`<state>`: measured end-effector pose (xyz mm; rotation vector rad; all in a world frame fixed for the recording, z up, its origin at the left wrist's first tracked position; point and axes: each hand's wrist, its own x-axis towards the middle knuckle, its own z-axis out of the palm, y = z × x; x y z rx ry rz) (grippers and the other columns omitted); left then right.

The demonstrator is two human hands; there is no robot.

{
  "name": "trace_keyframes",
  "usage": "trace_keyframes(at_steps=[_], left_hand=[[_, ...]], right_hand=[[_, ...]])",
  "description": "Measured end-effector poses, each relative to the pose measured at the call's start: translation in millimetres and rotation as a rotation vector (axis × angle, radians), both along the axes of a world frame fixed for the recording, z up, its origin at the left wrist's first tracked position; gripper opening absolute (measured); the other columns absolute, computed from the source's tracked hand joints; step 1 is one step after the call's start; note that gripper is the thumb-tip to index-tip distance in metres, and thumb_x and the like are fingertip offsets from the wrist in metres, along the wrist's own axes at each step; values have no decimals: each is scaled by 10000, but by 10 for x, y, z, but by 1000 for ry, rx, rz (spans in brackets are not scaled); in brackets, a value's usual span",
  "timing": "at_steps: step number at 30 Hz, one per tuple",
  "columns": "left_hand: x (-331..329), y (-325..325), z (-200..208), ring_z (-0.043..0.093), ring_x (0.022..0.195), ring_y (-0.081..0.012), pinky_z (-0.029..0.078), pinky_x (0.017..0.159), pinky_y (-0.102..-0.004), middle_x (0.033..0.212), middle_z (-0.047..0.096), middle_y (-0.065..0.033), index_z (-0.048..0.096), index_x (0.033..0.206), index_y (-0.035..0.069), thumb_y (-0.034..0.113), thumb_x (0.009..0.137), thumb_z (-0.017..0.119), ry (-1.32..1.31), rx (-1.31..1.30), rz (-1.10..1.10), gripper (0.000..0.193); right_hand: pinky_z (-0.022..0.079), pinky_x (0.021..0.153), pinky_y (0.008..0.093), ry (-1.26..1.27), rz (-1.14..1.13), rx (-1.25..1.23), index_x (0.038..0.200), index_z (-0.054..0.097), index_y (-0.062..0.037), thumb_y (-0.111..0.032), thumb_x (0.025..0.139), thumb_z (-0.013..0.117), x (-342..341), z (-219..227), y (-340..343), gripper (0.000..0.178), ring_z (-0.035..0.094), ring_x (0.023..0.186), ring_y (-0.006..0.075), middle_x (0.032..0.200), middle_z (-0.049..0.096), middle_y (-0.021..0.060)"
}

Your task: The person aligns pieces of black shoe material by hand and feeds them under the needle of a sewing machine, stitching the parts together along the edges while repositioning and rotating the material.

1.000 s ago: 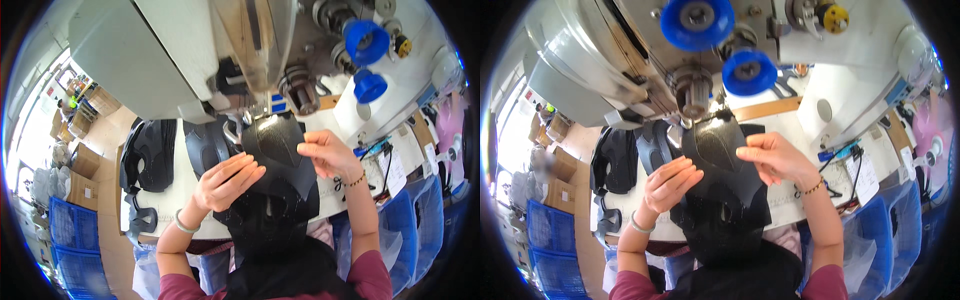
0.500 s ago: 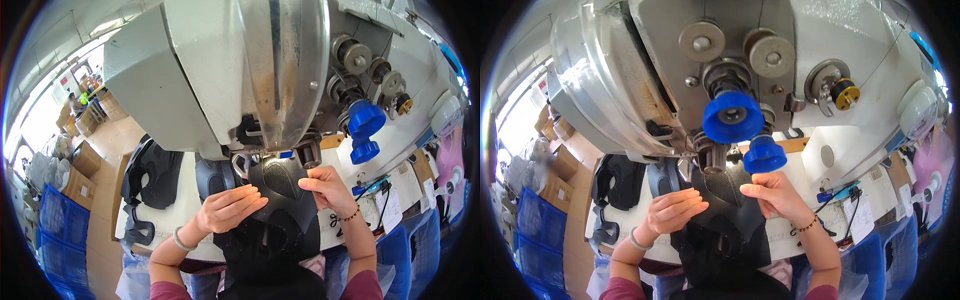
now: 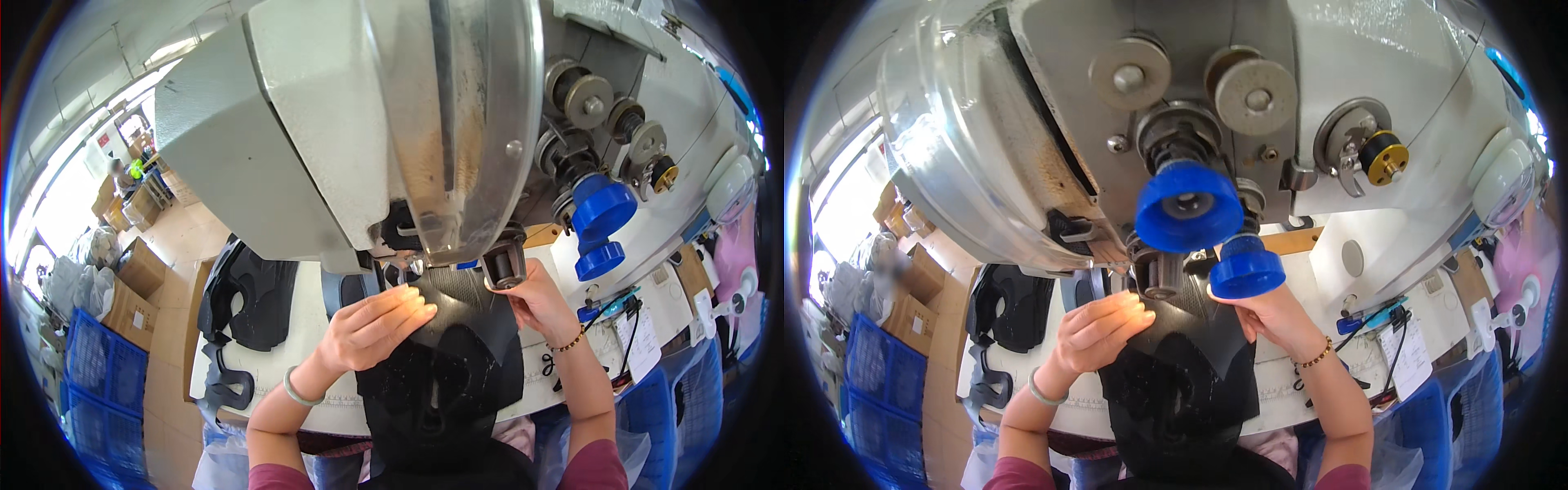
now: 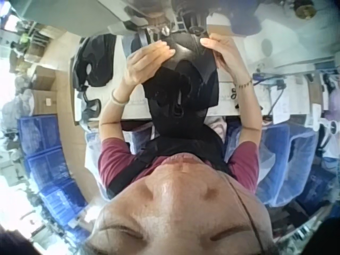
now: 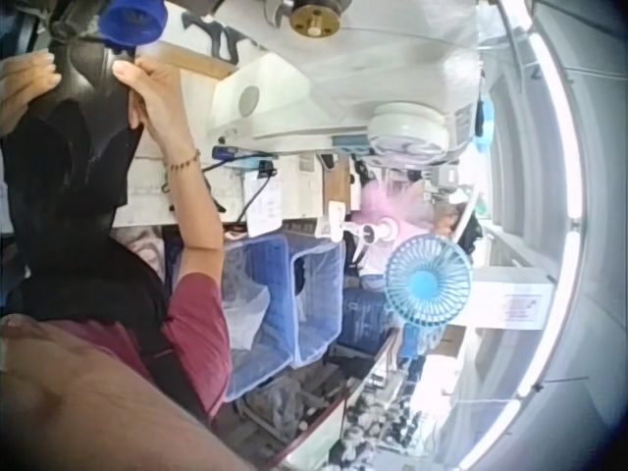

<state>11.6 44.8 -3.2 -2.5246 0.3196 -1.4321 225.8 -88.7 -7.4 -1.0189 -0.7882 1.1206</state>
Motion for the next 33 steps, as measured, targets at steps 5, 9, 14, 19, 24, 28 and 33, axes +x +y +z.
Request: trace_keyframes(at_steps=[5,9,14,19,24,28,33], left_hand=[[11,85,19,621,901,-218,566,774,-303,941,608,-50,694,924,10,-21,585,706,19,-26,-20,341],[-16,162,-14,603,860,-212,529,752,-315,923,589,-47,691,944,17,52,602,743,-26,-84,-57,347],[-82,-85,175,596,846,-220,502,780,-356,901,580,-53,670,968,27,227,656,785,128,-187,93,387],[-77,-148,171,588,823,-225,497,769,-359,910,584,-53,668,951,11,138,685,759,102,-118,182,308],[-80,-169,132,579,825,-231,480,737,-371,948,579,-58,667,964,9,97,687,751,121,-170,202,303],[-51,-200,82,574,862,-258,473,750,-396,991,577,-74,665,969,-1,79,695,740,109,-189,220,295],[-46,-208,145,585,912,-308,507,773,-418,918,567,-96,664,879,-3,18,650,742,102,-217,217,242]], right_hand=[[375,293,182,55,14,39,763,595,25,-68,829,614,31,-82,16,115,474,305,92,532,562,54],[331,285,180,39,30,54,759,589,20,-75,837,601,-38,-54,-3,123,472,308,94,520,550,50],[290,287,174,-11,-12,43,741,571,8,-81,845,588,-150,24,-32,138,473,314,99,505,534,38],[297,289,169,85,-56,58,764,570,10,-106,856,580,-279,7,-86,149,471,317,93,550,554,38],[329,295,168,117,-44,76,819,586,34,-110,855,595,-255,-62,-72,149,474,321,87,600,584,51],[363,308,167,11,-99,72,873,598,49,-117,864,598,-308,-113,-72,167,480,335,76,658,612,67],[375,314,177,17,-109,108,891,593,41,-100,858,598,-386,-126,-88,145,495,358,79,709,616,61]])
